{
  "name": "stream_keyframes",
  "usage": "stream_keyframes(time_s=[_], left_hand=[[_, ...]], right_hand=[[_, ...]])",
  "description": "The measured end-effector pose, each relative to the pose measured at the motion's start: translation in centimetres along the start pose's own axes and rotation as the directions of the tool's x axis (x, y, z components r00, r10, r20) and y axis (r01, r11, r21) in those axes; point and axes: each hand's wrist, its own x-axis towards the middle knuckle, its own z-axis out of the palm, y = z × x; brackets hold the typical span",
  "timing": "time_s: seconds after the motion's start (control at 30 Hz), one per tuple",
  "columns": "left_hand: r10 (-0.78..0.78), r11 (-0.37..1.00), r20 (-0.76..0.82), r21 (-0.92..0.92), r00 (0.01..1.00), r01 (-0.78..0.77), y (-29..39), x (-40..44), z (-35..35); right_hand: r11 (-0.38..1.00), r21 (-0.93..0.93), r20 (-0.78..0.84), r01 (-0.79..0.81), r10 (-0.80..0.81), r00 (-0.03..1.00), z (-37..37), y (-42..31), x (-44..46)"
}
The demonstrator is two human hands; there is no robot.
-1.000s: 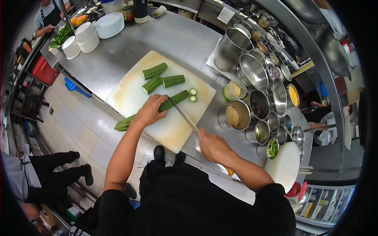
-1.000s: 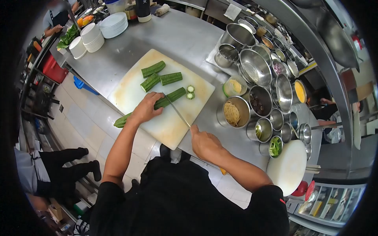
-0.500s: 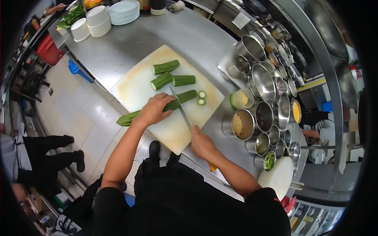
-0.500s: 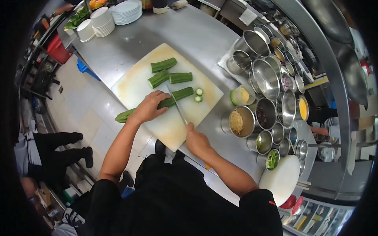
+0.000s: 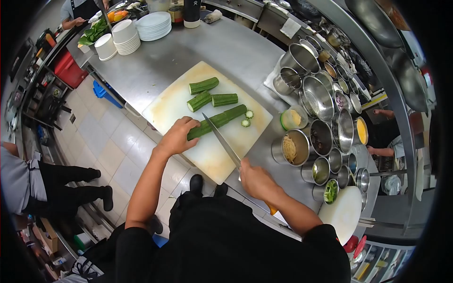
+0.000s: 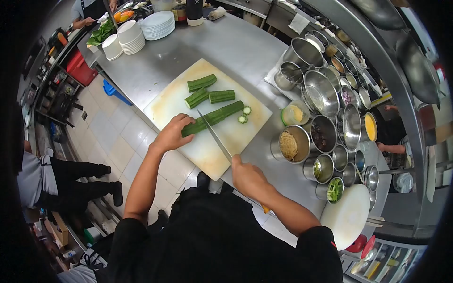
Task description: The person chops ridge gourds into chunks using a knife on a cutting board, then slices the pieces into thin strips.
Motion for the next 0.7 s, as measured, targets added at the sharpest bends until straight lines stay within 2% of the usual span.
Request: stream_keyframes(time_s=[0.07,0.17,0.3,0.53,0.7], left_hand=[[-0.028,0.998,0.055,0.049,0.998,0.026,0.0,-0.4,-0.6],[-0.008,1.000,0.032,-0.009,0.999,0.009,-0.6,-0.5,-0.1],[-0.050,0.999,0.064,0.013,0.997,0.049,0.1,-0.2,-0.2],[-0.030,0.999,-0.004,-0.014,1.000,0.030,-0.6,-0.6,0.6],[-0.090,0.996,0.008,0.010,0.996,0.090,-0.2,-0.8,0.5]], right_hand=[[1.000,0.005,0.003,0.020,-0.020,1.000,0.3,0.0,-0.2],[0.999,-0.014,0.021,0.037,-0.037,0.999,0.2,-0.9,-0.7],[0.997,-0.065,0.039,0.043,-0.041,0.998,0.2,-1.3,-0.7],[0.986,-0.082,0.007,0.148,-0.147,0.989,0.5,-1.9,1.8],[0.990,-0.064,-0.029,0.124,-0.126,0.992,4.8,-0.5,6.0]])
